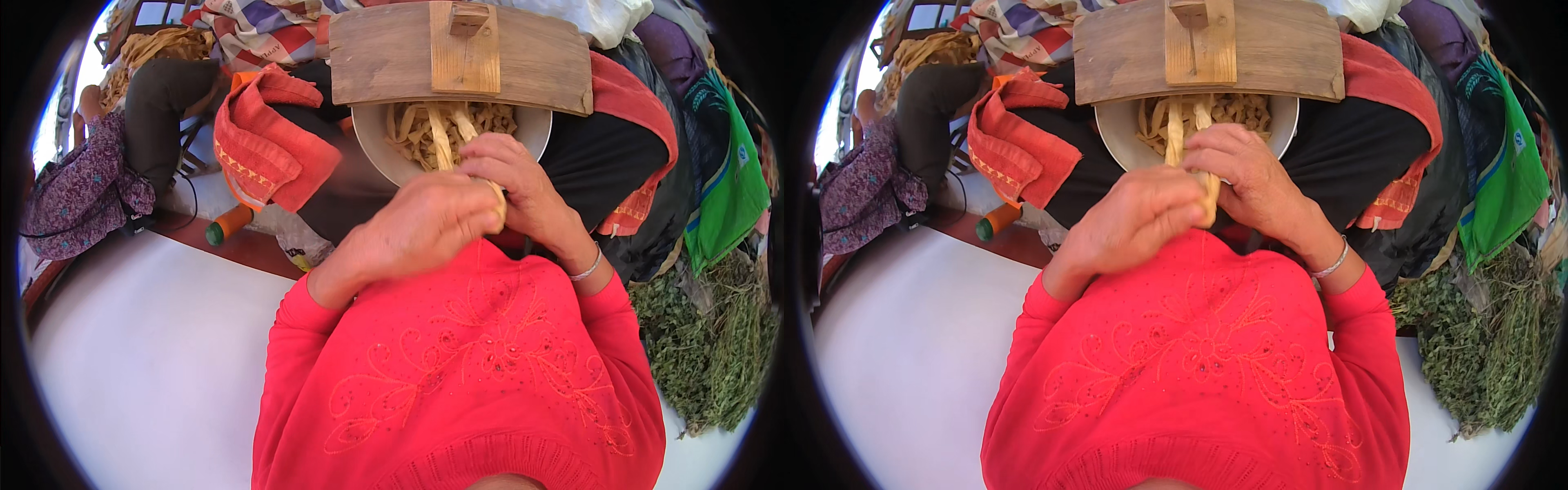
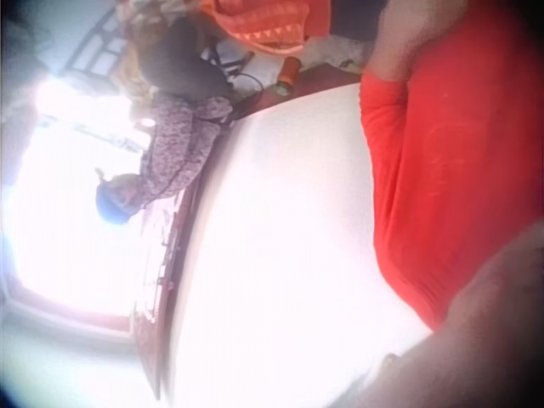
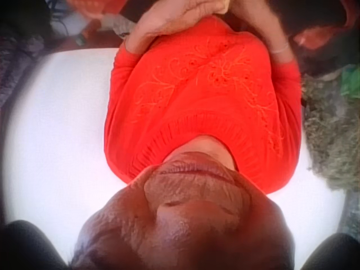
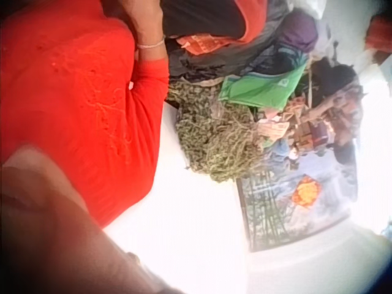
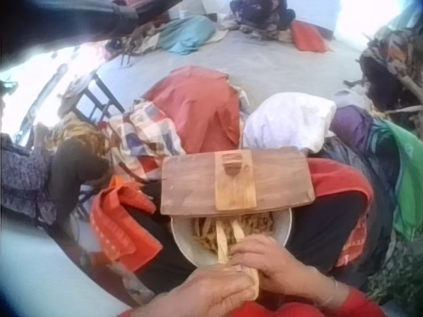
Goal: The person shaves thin strips from a light-colored material, likely bamboo or wood, using a small wooden plane held in their lap. They repeatedly draw the material across the blade of the plane, and the resulting strips fall into a bowl beneath it.
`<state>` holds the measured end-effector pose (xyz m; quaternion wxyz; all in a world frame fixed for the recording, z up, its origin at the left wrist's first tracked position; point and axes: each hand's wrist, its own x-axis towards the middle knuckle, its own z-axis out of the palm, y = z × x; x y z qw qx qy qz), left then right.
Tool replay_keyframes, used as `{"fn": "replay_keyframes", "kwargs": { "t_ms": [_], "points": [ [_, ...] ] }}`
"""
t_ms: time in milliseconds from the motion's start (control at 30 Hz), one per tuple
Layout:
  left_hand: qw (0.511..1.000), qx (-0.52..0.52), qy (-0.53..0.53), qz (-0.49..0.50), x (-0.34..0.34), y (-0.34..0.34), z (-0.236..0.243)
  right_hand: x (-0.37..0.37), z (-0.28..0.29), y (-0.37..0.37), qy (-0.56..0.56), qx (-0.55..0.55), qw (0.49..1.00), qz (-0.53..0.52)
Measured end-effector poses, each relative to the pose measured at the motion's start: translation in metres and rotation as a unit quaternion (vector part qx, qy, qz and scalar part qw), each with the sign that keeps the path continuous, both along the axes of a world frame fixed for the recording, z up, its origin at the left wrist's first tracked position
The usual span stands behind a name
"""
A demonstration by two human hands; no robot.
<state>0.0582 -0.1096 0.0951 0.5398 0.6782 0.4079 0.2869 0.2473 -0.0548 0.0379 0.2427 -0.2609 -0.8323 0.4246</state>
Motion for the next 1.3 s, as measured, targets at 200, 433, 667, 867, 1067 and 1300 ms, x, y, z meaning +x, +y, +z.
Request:
{"fn": "replay_keyframes", "kwargs": {
  "t_ms": [200,433,667,867,1067,1300],
  "points": [
    [0.909,0.090,-0.342,-0.221,-0.004,-0.015,0.087,0.005,0.033,0.005,0.050,-0.034,0.998,0.034],
    [0.874,0.092,-0.419,-0.227,-0.024,0.005,0.094,0.039,0.001,-0.001,0.017,-0.153,0.980,-0.127],
    [0.971,0.034,0.004,0.236,-0.067,-0.034,0.052,0.174,0.081,0.014,0.029,-0.074,0.928,-0.364],
    [0.900,0.075,0.386,0.188,-0.053,-0.028,-0.010,0.215,0.116,0.012,-0.202,0.227,0.843,-0.443],
    [0.924,0.261,0.252,0.122,0.003,0.001,-0.027,0.106,0.069,-0.010,-0.277,-0.045,0.941,-0.188],
    [0.995,-0.092,0.007,-0.047,0.022,0.028,-0.031,0.034,0.037,0.003,-0.173,-0.043,0.983,-0.032]
  ]
}}
